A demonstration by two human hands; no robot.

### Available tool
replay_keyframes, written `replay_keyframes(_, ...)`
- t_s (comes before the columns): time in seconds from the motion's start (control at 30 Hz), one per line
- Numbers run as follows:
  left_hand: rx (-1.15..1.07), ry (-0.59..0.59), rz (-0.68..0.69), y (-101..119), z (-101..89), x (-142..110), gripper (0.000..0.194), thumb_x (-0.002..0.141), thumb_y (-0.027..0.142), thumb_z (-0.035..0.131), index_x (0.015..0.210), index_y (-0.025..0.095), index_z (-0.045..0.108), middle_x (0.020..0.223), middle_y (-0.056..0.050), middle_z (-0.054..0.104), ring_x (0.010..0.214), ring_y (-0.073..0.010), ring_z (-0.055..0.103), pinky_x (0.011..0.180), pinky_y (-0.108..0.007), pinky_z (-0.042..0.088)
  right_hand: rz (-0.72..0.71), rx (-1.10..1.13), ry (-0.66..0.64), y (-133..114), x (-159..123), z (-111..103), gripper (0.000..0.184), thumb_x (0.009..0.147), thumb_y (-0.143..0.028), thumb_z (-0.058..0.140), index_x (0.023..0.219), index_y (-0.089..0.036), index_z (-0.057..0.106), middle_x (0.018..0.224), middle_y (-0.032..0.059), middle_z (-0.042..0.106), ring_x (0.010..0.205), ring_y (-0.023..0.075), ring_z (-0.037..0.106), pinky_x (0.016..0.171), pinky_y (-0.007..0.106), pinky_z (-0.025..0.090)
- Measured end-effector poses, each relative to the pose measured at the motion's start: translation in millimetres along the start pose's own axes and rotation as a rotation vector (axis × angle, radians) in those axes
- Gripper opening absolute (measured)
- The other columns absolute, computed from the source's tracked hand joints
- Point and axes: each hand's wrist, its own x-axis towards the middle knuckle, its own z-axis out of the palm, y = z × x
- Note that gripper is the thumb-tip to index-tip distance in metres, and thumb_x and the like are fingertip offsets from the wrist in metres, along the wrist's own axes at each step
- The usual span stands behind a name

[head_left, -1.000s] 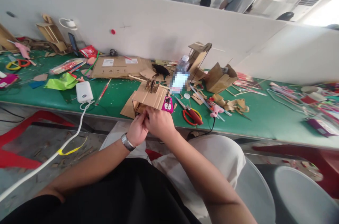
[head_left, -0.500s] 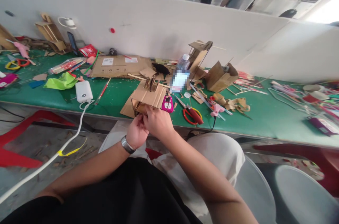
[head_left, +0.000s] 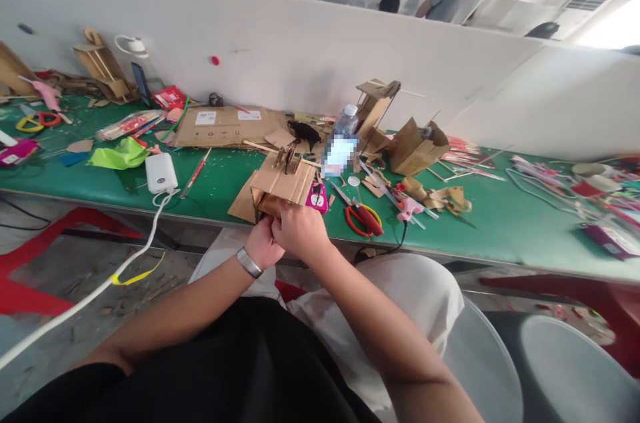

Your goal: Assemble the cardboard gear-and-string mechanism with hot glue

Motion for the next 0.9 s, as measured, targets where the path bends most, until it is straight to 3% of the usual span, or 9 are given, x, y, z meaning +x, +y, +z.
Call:
replay_keyframes(0.2,-0.162,-0.031,-0.120,4.0,16.7,-0.8,0.031,0.099,0.015,0.049,0.102,0.022,0.079,0.109,-0.014,0.083,0.134,-0.0323,0.069,0.109,-0.047,0.057,-0.053,0.039,0.010,4.2,-7.6,-9.4,0.033,0.104,-0.037,0.052,0.129,-0.019,0.066,0.114,0.0134,0.080,0.104,0.0320,0.079,0.076,0.037,0.058)
replay_keyframes(0.43,-0.217,-0.033,-0.199,5.9,15.9,-4.4,0.030,0.103,0.019,0.048,0.093,0.021,0.076,0.102,-0.011,0.082,0.126,-0.0298,0.072,0.110,-0.044,0.057,-0.003,0.025,0.027,2.8,-33.2,-21.2,0.030,0.108,-0.041,0.050,0.120,-0.020,0.067,0.123,0.0122,0.076,0.095,0.0291,0.079,0.066,0.036,0.056)
replay_keyframes(0.57,-0.240,-0.019,-0.196,5.9,15.5,-3.8,0.029,0.105,0.020,0.049,0.097,0.018,0.077,0.110,-0.013,0.082,0.126,-0.0281,0.072,0.112,-0.042,0.056,0.057,0.023,0.002,1.6,-37.1,-21.0,0.036,0.109,-0.043,0.050,0.132,-0.020,0.065,0.127,0.0128,0.077,0.096,0.0291,0.080,0.068,0.035,0.057)
replay_keyframes(0.73,-0.264,-0.006,-0.190,3.9,14.6,1.7,0.031,0.106,0.023,0.049,0.115,0.020,0.078,0.114,-0.012,0.083,0.126,-0.0299,0.073,0.110,-0.046,0.058,0.099,0.023,-0.077,5.2,-30.8,-16.5,0.052,0.109,-0.048,0.051,0.155,-0.024,0.053,0.113,0.0124,0.083,0.097,0.0311,0.082,0.077,0.036,0.059)
replay_keyframes(0.9,-0.298,0.003,-0.192,2.4,12.7,5.1,0.035,0.105,0.017,0.048,0.127,0.018,0.075,0.116,-0.010,0.082,0.121,-0.0232,0.076,0.109,-0.037,0.059,0.126,-0.013,-0.064,7.2,-23.4,-9.9,0.061,0.109,-0.059,0.048,0.156,-0.022,0.053,0.099,0.0141,0.083,0.094,0.0344,0.083,0.076,0.038,0.060)
